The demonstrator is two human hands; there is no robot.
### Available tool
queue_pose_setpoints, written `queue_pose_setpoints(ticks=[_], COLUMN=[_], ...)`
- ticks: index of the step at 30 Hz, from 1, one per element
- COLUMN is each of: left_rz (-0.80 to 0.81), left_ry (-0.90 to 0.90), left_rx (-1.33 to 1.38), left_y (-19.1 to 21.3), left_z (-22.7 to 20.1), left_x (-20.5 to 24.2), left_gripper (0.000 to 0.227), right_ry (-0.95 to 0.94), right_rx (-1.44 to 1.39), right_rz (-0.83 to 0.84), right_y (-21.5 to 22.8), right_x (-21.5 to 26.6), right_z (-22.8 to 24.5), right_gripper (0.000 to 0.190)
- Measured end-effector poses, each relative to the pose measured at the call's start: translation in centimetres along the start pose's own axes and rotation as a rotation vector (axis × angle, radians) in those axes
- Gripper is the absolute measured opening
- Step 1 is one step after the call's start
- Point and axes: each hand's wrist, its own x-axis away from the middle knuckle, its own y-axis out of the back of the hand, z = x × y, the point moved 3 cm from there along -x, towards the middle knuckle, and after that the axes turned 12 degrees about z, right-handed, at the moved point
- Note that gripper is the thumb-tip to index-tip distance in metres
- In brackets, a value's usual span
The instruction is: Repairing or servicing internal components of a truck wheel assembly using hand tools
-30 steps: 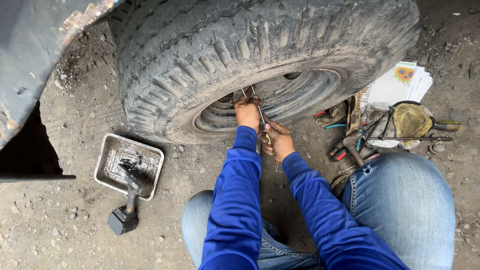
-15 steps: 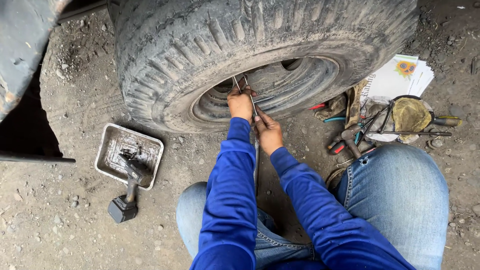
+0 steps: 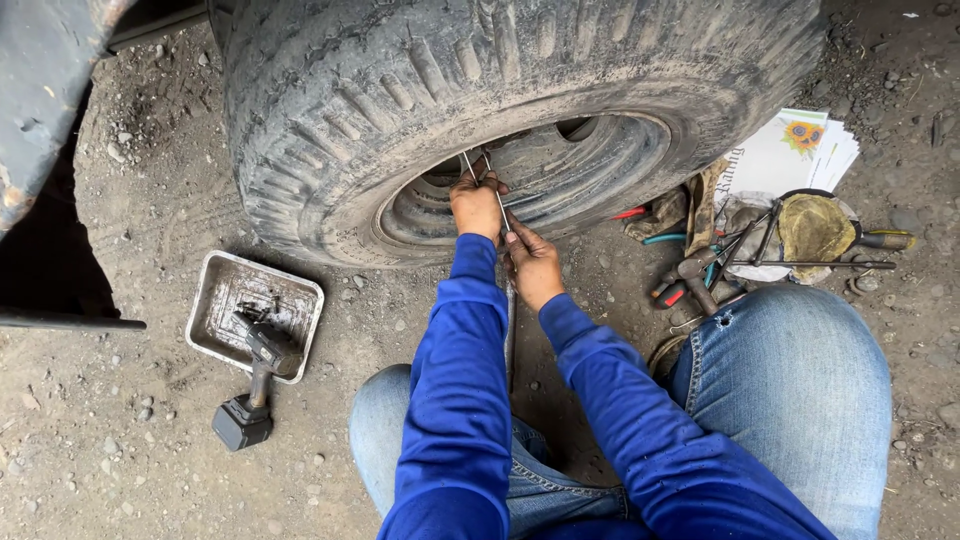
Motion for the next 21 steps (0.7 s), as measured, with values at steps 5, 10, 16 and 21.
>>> queue_pose_setpoints(ticks=[5, 10, 16, 21], left_rz=[0.004, -0.012, -0.027, 0.011], left_ry=[0.049, 0.028, 0.109, 0.003], left_rx=[-0.145, -0.467, -0.572, -0.539], left_y=[0.0, 0.8, 1.6, 0.9], left_z=[-4.7, 0.0, -2.4, -4.7], left_x=[4.0, -0.7, 1.4, 2.7], left_gripper=[0.026, 0.025, 0.034, 0.034], right_ry=[-0.078, -0.069, 0.192, 0.236], right_rx=[-0.057, -0.008, 0.257, 0.219], right_rz=[0.024, -0.022, -0.119, -0.034], right_y=[-1.0, -1.1, -0.9, -0.5], right_x=[0.9, -0.2, -2.9, -6.0], right_z=[3.3, 1.7, -6.8, -11.5], right_gripper=[0.031, 0.028, 0.026, 0.032])
